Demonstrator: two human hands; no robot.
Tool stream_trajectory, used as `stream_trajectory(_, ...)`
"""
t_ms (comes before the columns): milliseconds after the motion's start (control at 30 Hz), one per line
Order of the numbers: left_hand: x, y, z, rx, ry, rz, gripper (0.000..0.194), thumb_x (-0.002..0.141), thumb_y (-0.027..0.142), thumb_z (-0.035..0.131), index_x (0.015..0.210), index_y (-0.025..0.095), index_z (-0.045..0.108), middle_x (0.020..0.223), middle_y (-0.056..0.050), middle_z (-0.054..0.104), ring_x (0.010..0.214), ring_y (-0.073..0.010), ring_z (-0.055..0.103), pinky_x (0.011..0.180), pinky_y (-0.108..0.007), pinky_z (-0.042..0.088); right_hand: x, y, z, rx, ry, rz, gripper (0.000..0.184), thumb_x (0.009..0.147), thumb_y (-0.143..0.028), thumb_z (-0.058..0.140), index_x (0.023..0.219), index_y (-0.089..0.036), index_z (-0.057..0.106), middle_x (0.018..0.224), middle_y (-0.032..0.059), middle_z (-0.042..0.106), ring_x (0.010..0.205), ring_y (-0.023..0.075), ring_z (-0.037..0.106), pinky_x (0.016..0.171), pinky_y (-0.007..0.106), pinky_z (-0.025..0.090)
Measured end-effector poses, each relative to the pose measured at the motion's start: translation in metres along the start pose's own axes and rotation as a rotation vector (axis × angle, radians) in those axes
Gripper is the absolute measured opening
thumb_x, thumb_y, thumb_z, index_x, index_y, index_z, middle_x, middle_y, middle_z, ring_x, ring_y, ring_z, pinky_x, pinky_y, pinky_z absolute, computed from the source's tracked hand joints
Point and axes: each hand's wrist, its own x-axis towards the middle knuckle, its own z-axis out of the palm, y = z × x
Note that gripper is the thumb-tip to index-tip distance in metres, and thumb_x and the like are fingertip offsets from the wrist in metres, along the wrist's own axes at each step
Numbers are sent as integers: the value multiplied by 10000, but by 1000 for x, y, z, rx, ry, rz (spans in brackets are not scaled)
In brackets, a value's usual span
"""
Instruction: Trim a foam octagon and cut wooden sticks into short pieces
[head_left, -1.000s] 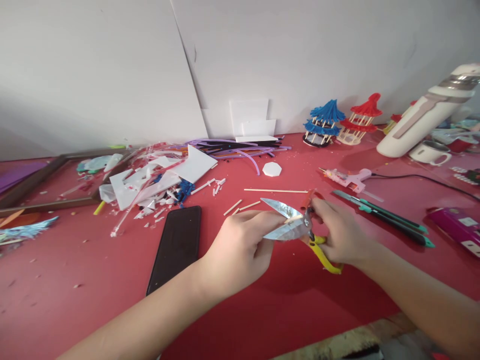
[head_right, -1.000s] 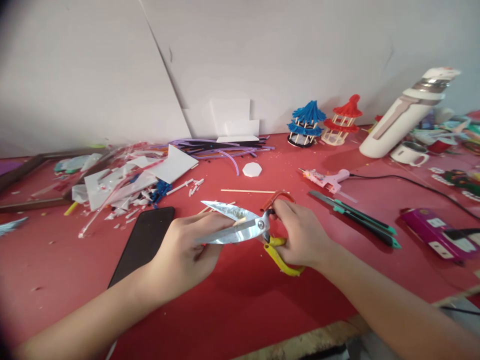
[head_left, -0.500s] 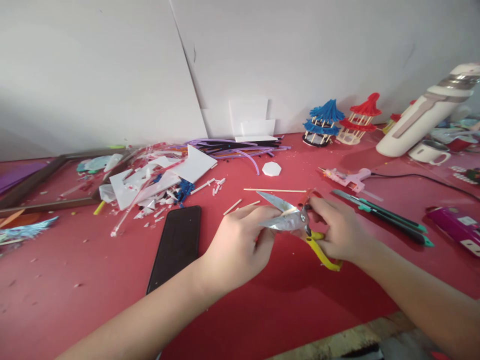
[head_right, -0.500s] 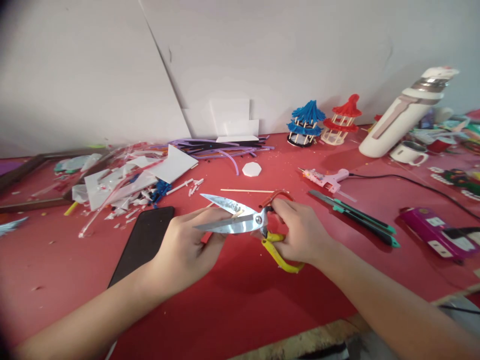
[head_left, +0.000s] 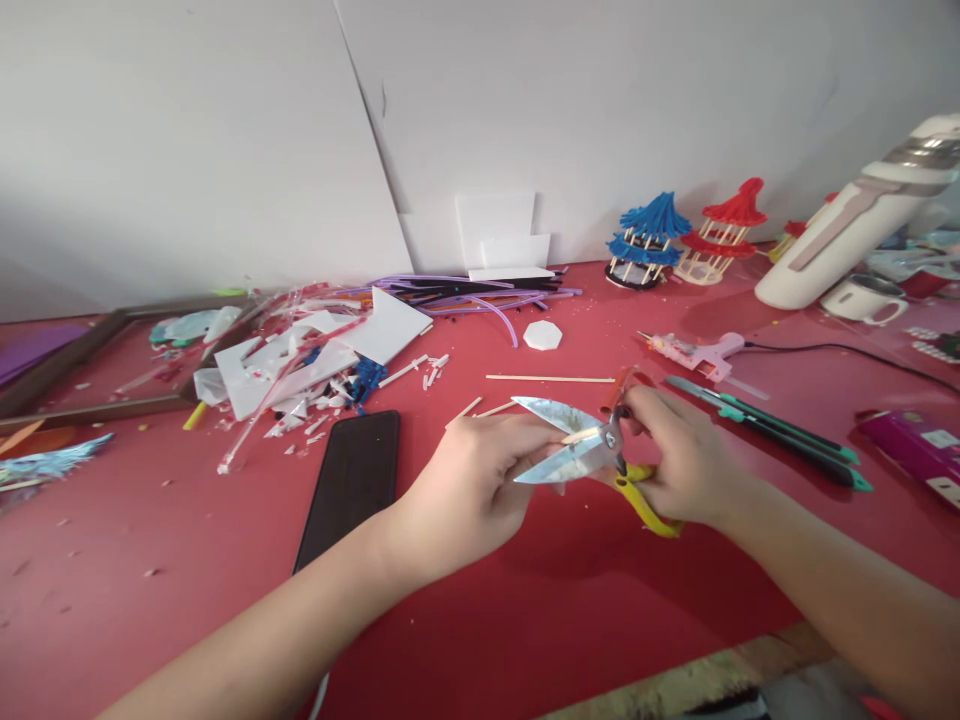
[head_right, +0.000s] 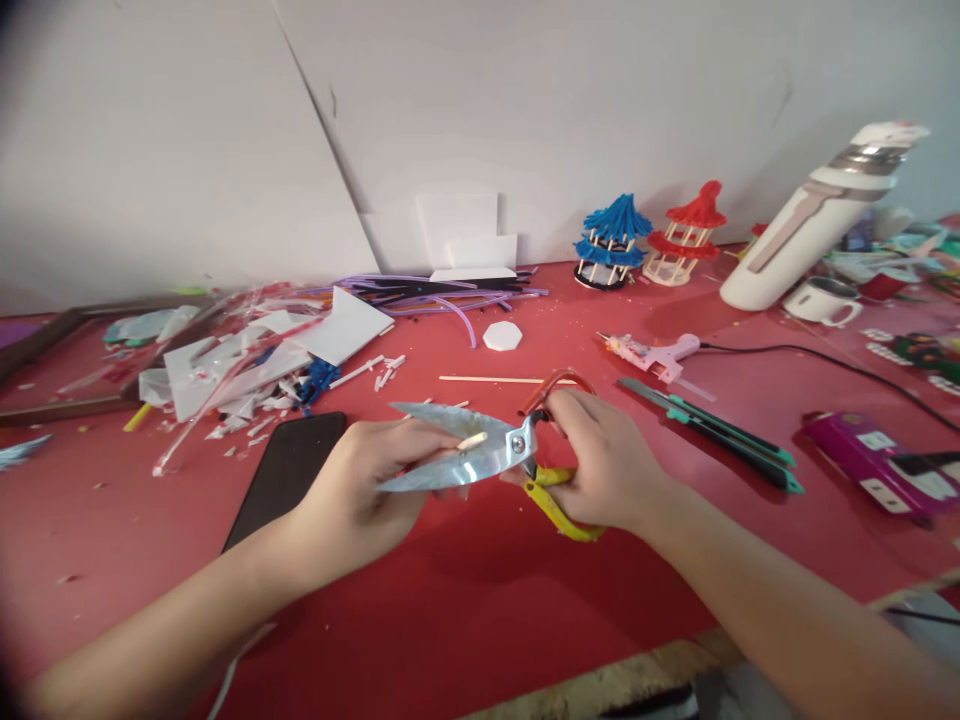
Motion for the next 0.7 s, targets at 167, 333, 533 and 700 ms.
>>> stream_trajectory(167, 2, 0, -5, -78, -134, -53, 264, 849, 15, 437, 702, 151, 610, 640, -1, 648, 555, -90, 573, 550, -187, 427, 1, 4, -4, -2, 42, -102, 273, 744, -344, 618, 754, -241, 365, 634, -35, 451, 536, 130, 415, 503, 243, 352)
stream_trajectory(333, 3, 2, -7, -159, -176, -103, 282, 899, 79, 463, 662, 151, 598, 591, 2, 610, 508, -87, 520, 505, -198, 389, -1, 5, -7, -22, 67, -145, 207, 745, -319, 599, 782, -229, 417, 642, -26, 481, 546, 133, 438, 511, 243, 362)
stream_trajectory(533, 4, 2, -3, -158, -19, -120, 245, 901, 106, 469, 699, 165, 595, 629, 13, 615, 524, -76, 515, 510, -182, 396, 1, 0, -6, 31, -23, 2, 316, 753, -418, 668, 818, -221, 429, 693, -13, 504, 587, 141, 480, 531, 251, 396)
stream_trajectory(700, 6, -13, -11, -324, 455, -279, 225, 983, 303, 434, 830, 191, 557, 643, 20, 539, 513, -84, 491, 490, -194, 421, 2, 5, -4, 74, -150, 162, 378, 726, -490, 718, 859, -200, 517, 739, 11, 581, 632, 154, 554, 557, 251, 423)
